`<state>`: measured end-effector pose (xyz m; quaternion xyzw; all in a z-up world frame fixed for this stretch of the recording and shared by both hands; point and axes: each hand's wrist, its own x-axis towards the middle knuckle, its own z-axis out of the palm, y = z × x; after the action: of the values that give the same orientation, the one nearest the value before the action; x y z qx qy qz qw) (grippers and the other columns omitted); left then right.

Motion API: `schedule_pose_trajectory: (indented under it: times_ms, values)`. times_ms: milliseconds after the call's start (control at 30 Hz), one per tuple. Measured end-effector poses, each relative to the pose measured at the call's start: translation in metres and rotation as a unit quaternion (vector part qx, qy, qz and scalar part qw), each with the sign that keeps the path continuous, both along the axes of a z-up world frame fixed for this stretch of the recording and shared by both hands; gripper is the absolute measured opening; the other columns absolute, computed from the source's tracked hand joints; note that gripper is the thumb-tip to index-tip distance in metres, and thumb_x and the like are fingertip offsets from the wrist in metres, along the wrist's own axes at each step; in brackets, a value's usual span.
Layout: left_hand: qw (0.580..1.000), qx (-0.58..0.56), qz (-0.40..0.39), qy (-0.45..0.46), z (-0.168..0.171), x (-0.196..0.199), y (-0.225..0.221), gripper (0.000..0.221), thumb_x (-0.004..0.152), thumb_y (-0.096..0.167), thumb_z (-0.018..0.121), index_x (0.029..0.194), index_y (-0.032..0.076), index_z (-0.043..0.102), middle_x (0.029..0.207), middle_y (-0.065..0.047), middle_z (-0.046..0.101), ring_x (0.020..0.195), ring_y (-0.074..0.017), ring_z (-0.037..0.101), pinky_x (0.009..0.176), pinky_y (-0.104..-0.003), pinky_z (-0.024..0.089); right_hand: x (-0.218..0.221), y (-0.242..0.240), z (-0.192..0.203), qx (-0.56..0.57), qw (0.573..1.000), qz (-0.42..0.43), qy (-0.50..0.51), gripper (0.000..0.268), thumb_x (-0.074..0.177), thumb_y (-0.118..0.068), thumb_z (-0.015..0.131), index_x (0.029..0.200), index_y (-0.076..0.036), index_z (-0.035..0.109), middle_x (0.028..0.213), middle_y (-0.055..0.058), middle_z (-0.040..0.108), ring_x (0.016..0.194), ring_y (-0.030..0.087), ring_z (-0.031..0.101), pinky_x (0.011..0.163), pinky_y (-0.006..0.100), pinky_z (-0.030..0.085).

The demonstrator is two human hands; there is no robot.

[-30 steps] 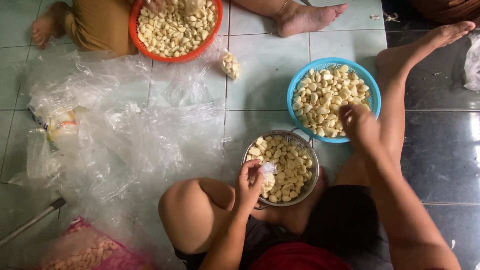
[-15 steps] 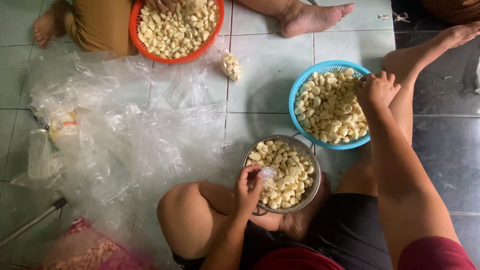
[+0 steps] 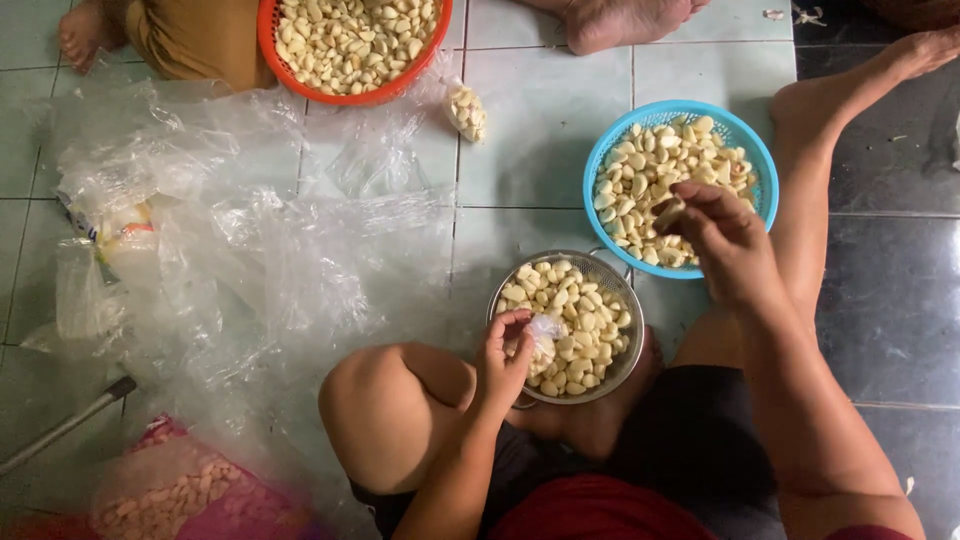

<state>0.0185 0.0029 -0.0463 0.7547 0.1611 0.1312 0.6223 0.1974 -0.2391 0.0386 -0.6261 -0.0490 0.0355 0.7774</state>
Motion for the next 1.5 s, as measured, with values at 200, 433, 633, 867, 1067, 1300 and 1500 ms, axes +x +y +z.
schedule_pose_trajectory:
  times_ms: [200, 433, 633, 867, 1067, 1300, 1500]
  values:
    - [0.995, 0.044, -0.010, -0.090, 0.007, -0.003, 0.003, 0.022, 0.083, 0.000, 0.061, 0.094, 0.012, 0.075, 0.086, -0.006, 0.066, 0.083, -0.0230, 0.070, 0.084, -0.031, 0.058, -0.065, 0.039, 0.040, 0.065, 0.995, 0.055, 0.056, 0.029, 0.094, 0.006, 0.059, 0.123, 0.008, 0.062, 0.112, 0.024, 0.071, 0.088, 0.031, 0.076, 0.086, 0.046, 0.064]
    - [0.990, -0.070, -0.096, -0.073, 0.014, -0.015, 0.005, 0.027, 0.101, 0.028, 0.060, 0.121, 0.010, 0.067, 0.113, -0.010, 0.068, 0.111, -0.0234, 0.068, 0.103, -0.034, 0.052, -0.104, 0.075, -0.007, -0.106, 0.986, 0.123, 0.033, 0.025, 0.089, -0.001, 0.077, 0.114, 0.001, 0.075, 0.104, 0.016, 0.076, 0.091, 0.020, 0.070, 0.090, 0.039, 0.056]
    - [0.976, -0.205, -0.046, -0.048, 0.006, -0.017, -0.004, 0.027, 0.095, 0.020, 0.077, 0.117, 0.008, 0.068, 0.100, -0.004, 0.071, 0.094, -0.0080, 0.066, 0.094, -0.028, 0.053, -0.123, 0.087, -0.032, -0.189, 0.972, 0.143, 0.006, 0.020, 0.090, -0.009, 0.080, 0.109, -0.005, 0.078, 0.107, 0.011, 0.075, 0.090, 0.022, 0.073, 0.088, 0.037, 0.056]
    - [0.998, -0.041, -0.016, -0.055, 0.022, -0.013, -0.007, 0.013, 0.092, 0.022, 0.081, 0.098, 0.011, 0.076, 0.093, -0.010, 0.078, 0.090, -0.0235, 0.077, 0.080, -0.033, 0.060, -0.126, 0.084, -0.035, -0.231, 0.958, 0.140, 0.092, 0.029, 0.095, -0.026, 0.078, 0.119, -0.009, 0.074, 0.094, 0.011, 0.075, 0.081, 0.019, 0.066, 0.081, 0.035, 0.053]
    - [0.996, 0.009, -0.010, -0.085, 0.026, -0.009, 0.000, 0.014, 0.089, 0.020, 0.084, 0.097, 0.010, 0.079, 0.090, -0.012, 0.079, 0.087, -0.0284, 0.078, 0.078, -0.036, 0.061, -0.129, 0.079, -0.070, -0.267, 0.951, 0.116, 0.105, 0.021, 0.099, -0.030, 0.075, 0.108, -0.011, 0.077, 0.080, 0.007, 0.076, 0.068, 0.014, 0.066, 0.070, 0.029, 0.051]
    - [0.994, 0.015, -0.027, -0.100, 0.029, -0.010, -0.001, 0.008, 0.091, 0.019, 0.080, 0.095, 0.011, 0.081, 0.087, -0.010, 0.079, 0.088, -0.0286, 0.077, 0.082, -0.037, 0.060, -0.133, 0.084, -0.070, -0.199, 0.970, 0.090, 0.103, 0.018, 0.106, -0.020, 0.065, 0.100, -0.006, 0.075, 0.074, 0.008, 0.071, 0.067, 0.013, 0.059, 0.068, 0.026, 0.048]
    - [0.997, -0.028, -0.028, -0.070, 0.033, -0.011, -0.001, 0.011, 0.095, 0.020, 0.077, 0.101, 0.011, 0.081, 0.088, -0.011, 0.079, 0.091, -0.0259, 0.077, 0.085, -0.038, 0.059, -0.130, 0.086, -0.048, -0.113, 0.979, 0.073, 0.151, 0.021, 0.108, -0.021, 0.061, 0.096, -0.007, 0.072, 0.066, 0.007, 0.065, 0.064, 0.010, 0.050, 0.065, 0.023, 0.037]
